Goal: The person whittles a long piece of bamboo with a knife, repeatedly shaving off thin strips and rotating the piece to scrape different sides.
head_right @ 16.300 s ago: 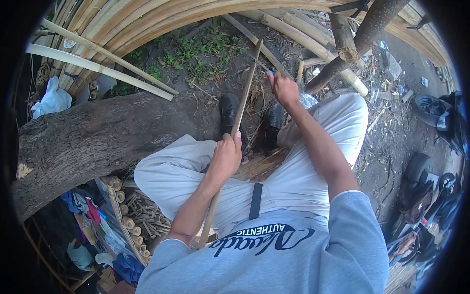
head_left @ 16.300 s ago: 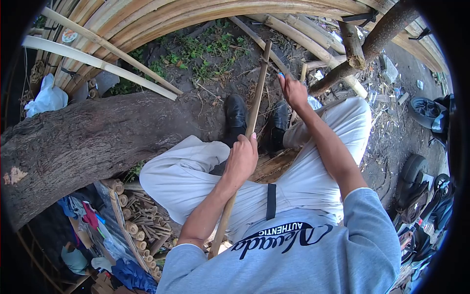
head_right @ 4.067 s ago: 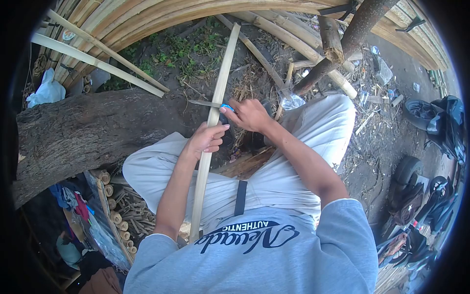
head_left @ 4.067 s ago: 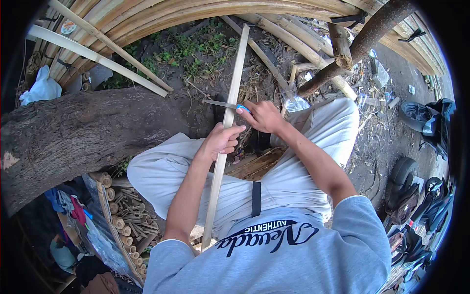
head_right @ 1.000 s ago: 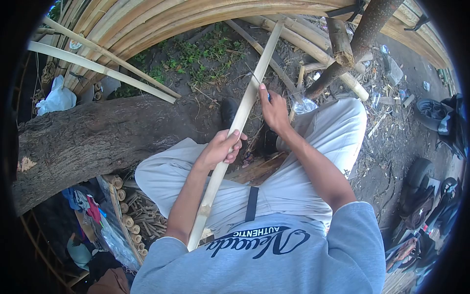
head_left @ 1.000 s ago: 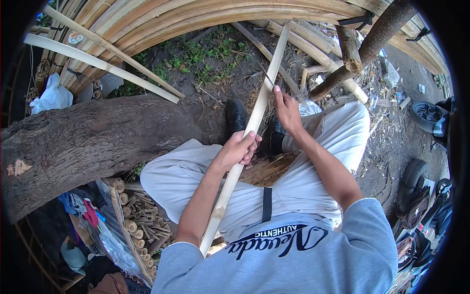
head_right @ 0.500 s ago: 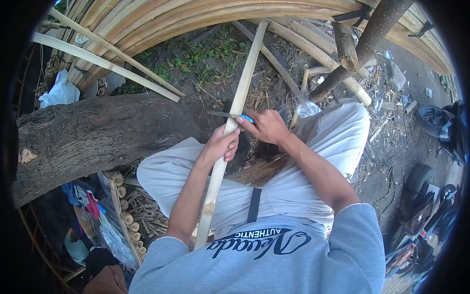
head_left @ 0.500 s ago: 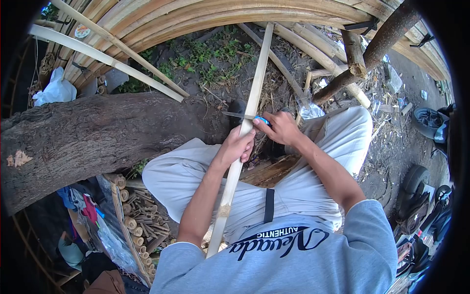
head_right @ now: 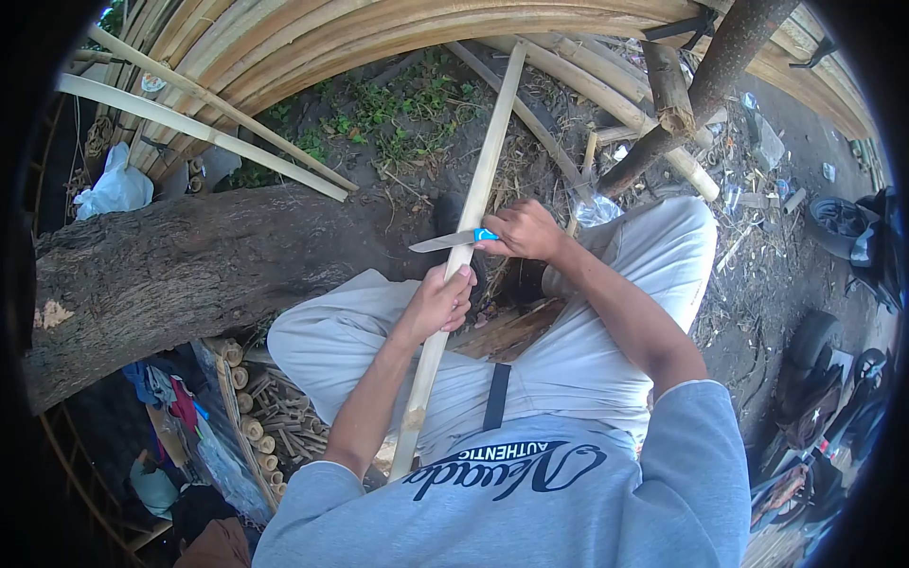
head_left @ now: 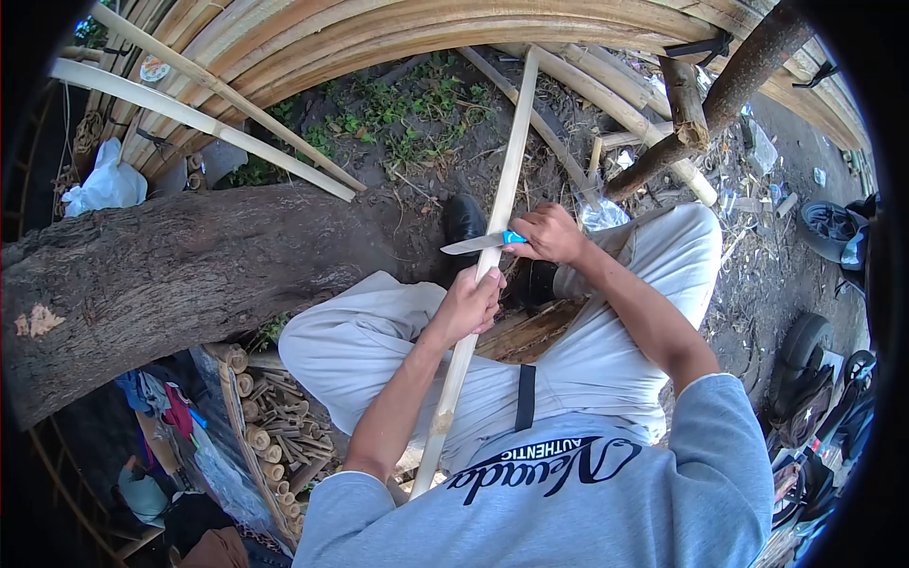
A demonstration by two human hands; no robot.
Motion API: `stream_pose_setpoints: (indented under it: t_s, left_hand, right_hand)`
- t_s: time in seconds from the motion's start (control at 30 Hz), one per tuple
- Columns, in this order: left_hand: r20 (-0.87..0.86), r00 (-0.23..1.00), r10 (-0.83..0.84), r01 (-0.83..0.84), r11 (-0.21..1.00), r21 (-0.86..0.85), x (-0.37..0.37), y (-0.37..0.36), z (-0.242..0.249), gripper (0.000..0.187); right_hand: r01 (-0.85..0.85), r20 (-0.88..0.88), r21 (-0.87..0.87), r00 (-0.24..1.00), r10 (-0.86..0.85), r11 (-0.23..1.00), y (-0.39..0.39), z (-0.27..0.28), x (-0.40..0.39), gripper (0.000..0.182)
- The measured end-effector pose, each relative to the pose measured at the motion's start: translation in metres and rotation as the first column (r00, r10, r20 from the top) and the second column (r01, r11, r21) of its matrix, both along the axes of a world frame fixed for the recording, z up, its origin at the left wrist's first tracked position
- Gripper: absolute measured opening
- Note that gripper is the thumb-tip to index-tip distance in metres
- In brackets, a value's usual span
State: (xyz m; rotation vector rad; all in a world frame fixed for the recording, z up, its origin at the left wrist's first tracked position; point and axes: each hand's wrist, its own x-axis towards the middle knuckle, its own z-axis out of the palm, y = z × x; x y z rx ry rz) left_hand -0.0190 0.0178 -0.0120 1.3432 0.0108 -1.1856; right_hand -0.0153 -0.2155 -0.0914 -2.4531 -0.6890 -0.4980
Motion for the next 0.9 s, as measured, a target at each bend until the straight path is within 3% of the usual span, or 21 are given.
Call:
stream_pose_setpoints:
  t_s: [0.03,0.1,0.17,0.2,0.27,0.3,0.37,0.5,0.63,0.77,0.83,0.9]
  left_hand:
    - [0.009,1.0,0.005,-0.006,1.0,0.011,-0.002,0.0,0.0,0.031]
    - [0.007,1.0,0.004,-0.004,1.0,0.029,-0.008,0.002,0.001,0.031]
    - [0.013,1.0,0.0,0.0,0.999,0.05,-0.015,0.004,0.0,0.031]
    - [-0.054,0.998,-0.024,0.026,0.999,0.04,-0.019,0.004,-0.002,0.031]
    - [-0.164,0.986,-0.042,0.046,0.999,0.02,-0.02,-0.002,-0.003,0.03]
    - [-0.166,0.985,-0.041,0.044,0.999,0.015,-0.015,-0.005,-0.005,0.03]
    - [-0.181,0.983,0.019,-0.027,0.999,-0.041,-0.005,-0.01,-0.011,0.031]
    - [-0.021,0.996,0.087,-0.086,0.996,0.024,0.013,-0.005,-0.013,0.029]
    - [0.017,0.994,0.108,-0.108,0.994,0.024,0.018,-0.002,-0.011,0.026]
    - [0.062,0.994,0.091,-0.096,0.992,0.088,0.011,-0.001,-0.011,0.023]
    - [0.085,0.993,0.088,-0.097,0.99,0.107,0.009,0.0,-0.013,0.023]
    - [0.099,0.993,0.058,-0.071,0.99,0.126,0.008,0.0,-0.011,0.026]
  right_hand:
    - [0.001,-0.001,-0.001,1.0,-0.001,1.0,0.0,-0.004,0.001,0.045]
    - [0.164,-0.103,0.055,0.982,-0.158,0.985,-0.004,-0.016,0.008,0.048]
    - [0.532,-0.279,-0.031,0.808,-0.519,0.846,-0.021,-0.032,0.023,0.051]
    - [0.535,-0.276,-0.029,0.807,-0.522,0.844,-0.025,-0.037,0.026,0.051]
    - [0.683,-0.47,-0.014,0.64,-0.608,0.73,-0.029,-0.037,0.027,0.055]
    - [0.682,-0.469,-0.019,0.639,-0.609,0.731,-0.027,-0.034,0.025,0.055]
    - [0.59,-0.573,0.134,0.701,-0.424,0.796,-0.011,-0.022,0.015,0.057]
    - [0.393,-0.554,0.152,0.794,-0.251,0.907,0.021,0.02,-0.011,0.052]
    - [0.148,-0.373,0.17,0.925,-0.076,0.974,0.039,0.028,-0.026,0.047]
    - [0.096,-0.368,0.048,0.927,-0.072,0.994,0.035,0.033,-0.024,0.044]
    - [0.024,-0.169,0.02,0.985,-0.02,1.0,0.029,0.03,-0.018,0.045]
    - [0.015,-0.132,-0.004,0.991,-0.015,1.0,0.025,0.026,-0.016,0.045]
